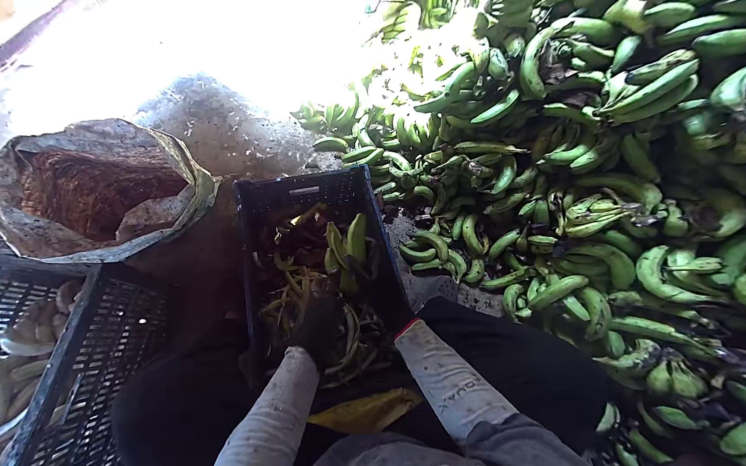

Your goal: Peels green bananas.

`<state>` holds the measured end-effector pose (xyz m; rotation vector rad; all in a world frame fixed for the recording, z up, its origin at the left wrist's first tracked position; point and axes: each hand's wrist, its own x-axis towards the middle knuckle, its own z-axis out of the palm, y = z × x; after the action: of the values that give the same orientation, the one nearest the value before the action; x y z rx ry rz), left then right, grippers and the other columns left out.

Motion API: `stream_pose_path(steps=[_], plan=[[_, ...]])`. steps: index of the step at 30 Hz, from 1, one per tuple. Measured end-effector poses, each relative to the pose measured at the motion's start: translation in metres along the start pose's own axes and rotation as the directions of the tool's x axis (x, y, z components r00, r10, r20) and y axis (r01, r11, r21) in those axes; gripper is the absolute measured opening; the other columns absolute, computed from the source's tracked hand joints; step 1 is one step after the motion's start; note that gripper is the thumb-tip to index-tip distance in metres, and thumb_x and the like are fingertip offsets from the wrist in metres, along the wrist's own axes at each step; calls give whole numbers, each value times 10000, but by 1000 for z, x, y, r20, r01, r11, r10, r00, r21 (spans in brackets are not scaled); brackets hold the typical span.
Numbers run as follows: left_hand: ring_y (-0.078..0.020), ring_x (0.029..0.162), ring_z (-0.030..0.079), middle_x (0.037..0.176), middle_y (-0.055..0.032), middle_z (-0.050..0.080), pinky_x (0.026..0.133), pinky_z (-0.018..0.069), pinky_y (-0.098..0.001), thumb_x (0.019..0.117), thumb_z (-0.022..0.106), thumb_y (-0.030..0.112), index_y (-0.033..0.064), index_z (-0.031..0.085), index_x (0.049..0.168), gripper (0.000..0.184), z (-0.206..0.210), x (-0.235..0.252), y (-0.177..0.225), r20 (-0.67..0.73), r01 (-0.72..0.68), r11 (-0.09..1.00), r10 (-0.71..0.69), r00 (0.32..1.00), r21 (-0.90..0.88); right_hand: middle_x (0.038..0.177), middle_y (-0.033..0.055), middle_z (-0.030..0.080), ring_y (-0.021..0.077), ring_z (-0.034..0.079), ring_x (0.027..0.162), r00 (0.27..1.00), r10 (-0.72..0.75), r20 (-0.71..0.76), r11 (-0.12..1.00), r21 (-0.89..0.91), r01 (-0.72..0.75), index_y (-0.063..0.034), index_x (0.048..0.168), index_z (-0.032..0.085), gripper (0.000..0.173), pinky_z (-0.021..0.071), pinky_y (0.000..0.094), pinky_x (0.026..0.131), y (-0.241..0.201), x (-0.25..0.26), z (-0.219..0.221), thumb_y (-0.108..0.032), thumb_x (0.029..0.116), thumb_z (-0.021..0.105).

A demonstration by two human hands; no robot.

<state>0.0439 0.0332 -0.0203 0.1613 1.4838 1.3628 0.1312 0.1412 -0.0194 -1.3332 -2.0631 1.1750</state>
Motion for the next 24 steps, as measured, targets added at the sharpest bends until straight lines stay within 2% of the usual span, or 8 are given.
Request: stream_pose_path(steps=[4, 7, 9, 14, 17, 20, 22, 24], plan=[[-162, 1117, 623, 1229, -176, 641, 983, 509, -321, 1056, 470, 73, -60, 520, 1376, 350, -3, -20, 5, 64, -282, 827, 288, 955, 487, 1050, 154, 712, 266, 699, 928, 977, -207, 45, 978, -1, 207, -16, 1328, 579, 605, 570, 507, 843, -28, -30, 7, -445, 912, 678], [-93, 914, 607, 1028, -85, 624, 830, 524, -270, 1054, 498, 85, -11, 562, 1252, 230, -10, -18, 1, 28, -308, 860, 326, 945, 407, 974, 134, 717, 218, 697, 834, 971, -230, 65, 968, 114, 221, -3, 1263, 623, 560, 584, 445, 773, -36, -40, 3, -426, 905, 703], [-183, 1096, 644, 1172, -170, 672, 993, 510, -361, 973, 583, 90, -48, 577, 1324, 377, -22, -10, -6, 99, -412, 714, 437, 894, 566, 925, 88, 691, 145, 657, 776, 981, -169, 93, 924, 360, 125, -6, 1233, 625, 461, 570, 347, 726, -46, -43, -7, -331, 914, 696], [-194, 990, 682, 1129, -113, 679, 844, 595, -385, 1110, 399, 336, 78, 551, 1334, 374, -31, 25, -17, 25, -207, 912, 230, 973, -353, 703, -32, 619, 82, 604, 594, 925, -380, -11, 333, 931, 148, -138, 1144, 639, 318, 568, 282, 598, -32, -26, -16, -398, 963, 629], [-222, 1008, 681, 1173, -121, 667, 833, 596, -409, 1106, 391, 377, 115, 512, 1391, 406, -40, 29, -18, -22, -132, 890, 136, 990, -437, 670, -14, 616, 116, 610, 535, 882, -427, 200, -26, 972, -232, -152, 1149, 659, 451, 585, 323, 555, -35, -10, -32, -552, 978, 540], [-233, 993, 691, 1148, -135, 677, 834, 605, -416, 1107, 383, 365, 88, 506, 1382, 410, -41, 19, -4, 67, -142, 905, 183, 981, -401, 810, 44, 648, 124, 629, 637, 964, -134, 230, 442, 884, -150, -149, 1226, 621, 431, 576, 297, 588, -16, 3, -39, -487, 1057, 413], [-243, 999, 690, 1133, -148, 681, 856, 603, -432, 1100, 391, 364, 66, 511, 1369, 419, -37, 6, 11, 225, -159, 911, 259, 939, -381, 1134, 107, 674, 158, 651, 938, 978, -11, 207, 785, 608, -120, -126, 1415, 550, 470, 562, 347, 806, 8, 8, -38, -431, 1076, 437], [-233, 964, 698, 1084, -145, 690, 838, 613, -422, 1088, 390, 389, 56, 534, 1327, 434, -27, -11, 28, 371, -154, 927, 284, 884, -342, 1246, 115, 648, 148, 641, 1065, 968, -29, 249, 759, 636, -141, -85, 1435, 522, 463, 555, 342, 904, 26, 8, -32, -373, 1090, 411]])
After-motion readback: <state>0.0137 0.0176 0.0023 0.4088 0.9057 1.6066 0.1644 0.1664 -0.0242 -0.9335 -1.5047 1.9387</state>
